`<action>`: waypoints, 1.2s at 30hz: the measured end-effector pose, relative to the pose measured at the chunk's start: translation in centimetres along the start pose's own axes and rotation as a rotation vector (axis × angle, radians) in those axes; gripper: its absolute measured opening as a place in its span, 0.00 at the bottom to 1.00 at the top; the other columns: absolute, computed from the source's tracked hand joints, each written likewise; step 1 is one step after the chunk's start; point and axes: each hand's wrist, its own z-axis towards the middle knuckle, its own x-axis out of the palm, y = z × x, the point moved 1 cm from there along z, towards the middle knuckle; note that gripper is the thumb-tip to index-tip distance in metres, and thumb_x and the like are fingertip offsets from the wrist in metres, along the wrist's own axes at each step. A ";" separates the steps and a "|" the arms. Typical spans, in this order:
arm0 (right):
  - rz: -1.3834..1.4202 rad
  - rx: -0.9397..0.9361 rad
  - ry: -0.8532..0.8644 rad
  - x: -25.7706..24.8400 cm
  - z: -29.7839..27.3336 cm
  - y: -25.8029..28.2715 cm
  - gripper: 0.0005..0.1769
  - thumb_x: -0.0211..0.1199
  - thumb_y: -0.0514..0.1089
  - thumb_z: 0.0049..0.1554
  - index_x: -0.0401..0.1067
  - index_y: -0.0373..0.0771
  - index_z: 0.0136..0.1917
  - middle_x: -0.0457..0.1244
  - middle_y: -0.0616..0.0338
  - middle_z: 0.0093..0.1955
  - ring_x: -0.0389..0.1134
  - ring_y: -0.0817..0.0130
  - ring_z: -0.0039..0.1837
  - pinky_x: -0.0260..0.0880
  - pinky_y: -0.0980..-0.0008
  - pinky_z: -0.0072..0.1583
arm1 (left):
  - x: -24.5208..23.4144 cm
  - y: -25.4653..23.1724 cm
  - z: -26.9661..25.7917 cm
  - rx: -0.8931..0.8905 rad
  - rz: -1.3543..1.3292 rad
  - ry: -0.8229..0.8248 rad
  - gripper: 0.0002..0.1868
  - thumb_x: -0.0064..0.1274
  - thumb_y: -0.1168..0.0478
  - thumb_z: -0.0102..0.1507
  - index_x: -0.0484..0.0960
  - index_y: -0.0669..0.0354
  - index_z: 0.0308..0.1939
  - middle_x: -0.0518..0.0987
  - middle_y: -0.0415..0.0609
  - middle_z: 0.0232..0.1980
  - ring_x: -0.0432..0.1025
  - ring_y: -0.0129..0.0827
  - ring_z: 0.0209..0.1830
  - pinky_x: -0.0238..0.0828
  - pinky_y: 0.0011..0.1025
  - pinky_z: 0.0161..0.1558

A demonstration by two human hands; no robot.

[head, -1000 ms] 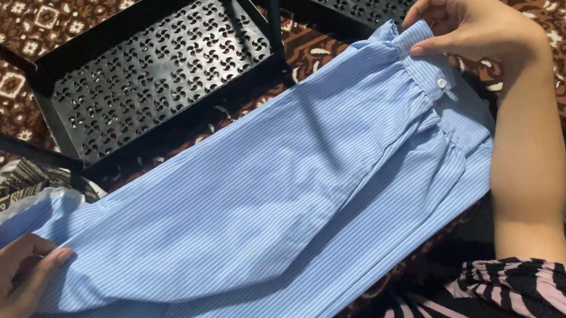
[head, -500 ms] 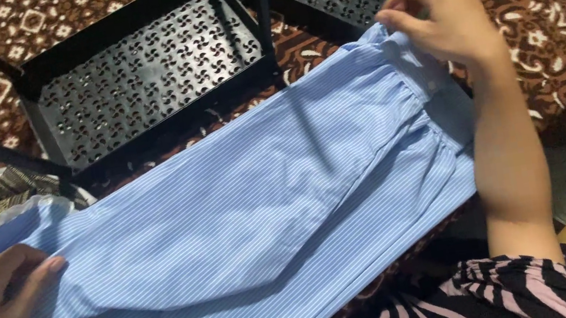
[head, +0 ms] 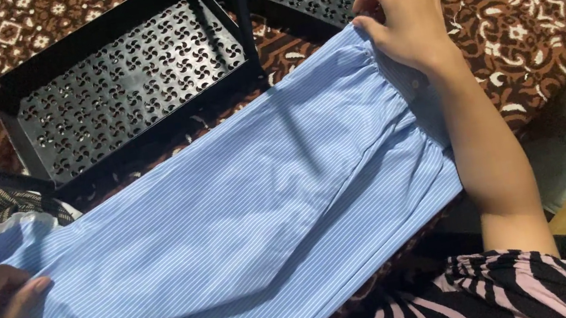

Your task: Folding a blue striped button-down shirt on a flat surface.

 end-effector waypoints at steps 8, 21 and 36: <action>0.150 0.024 -0.017 1.2 0.3 -1.8 0.12 0.75 0.42 0.57 0.76 0.35 0.49 0.71 0.51 0.47 0.75 0.60 0.48 0.74 0.62 0.52 | 0.1 0.1 0.3 -0.009 -0.001 0.029 0.14 0.62 0.52 0.63 0.87 0.60 0.40 0.83 0.49 0.27 0.77 0.32 0.24 0.76 0.31 0.33; 0.099 -0.349 -0.062 0.3 -0.9 11.2 0.14 0.68 0.31 0.52 0.71 0.35 0.52 0.63 0.48 0.57 0.65 0.50 0.61 0.68 0.55 0.62 | -5.0 -12.1 -3.9 0.416 0.223 -0.544 0.19 0.59 0.53 0.67 0.79 0.61 0.57 0.81 0.53 0.58 0.76 0.45 0.56 0.71 0.38 0.61; 0.240 -0.710 0.328 8.2 -11.6 27.8 0.55 0.48 0.74 0.59 0.49 0.26 0.80 0.45 0.35 0.84 0.43 0.43 0.87 0.41 0.40 0.82 | 2.9 -17.3 -3.9 0.630 -0.017 -0.221 0.44 0.44 0.44 0.63 0.55 0.71 0.74 0.51 0.59 0.81 0.44 0.46 0.82 0.34 0.56 0.75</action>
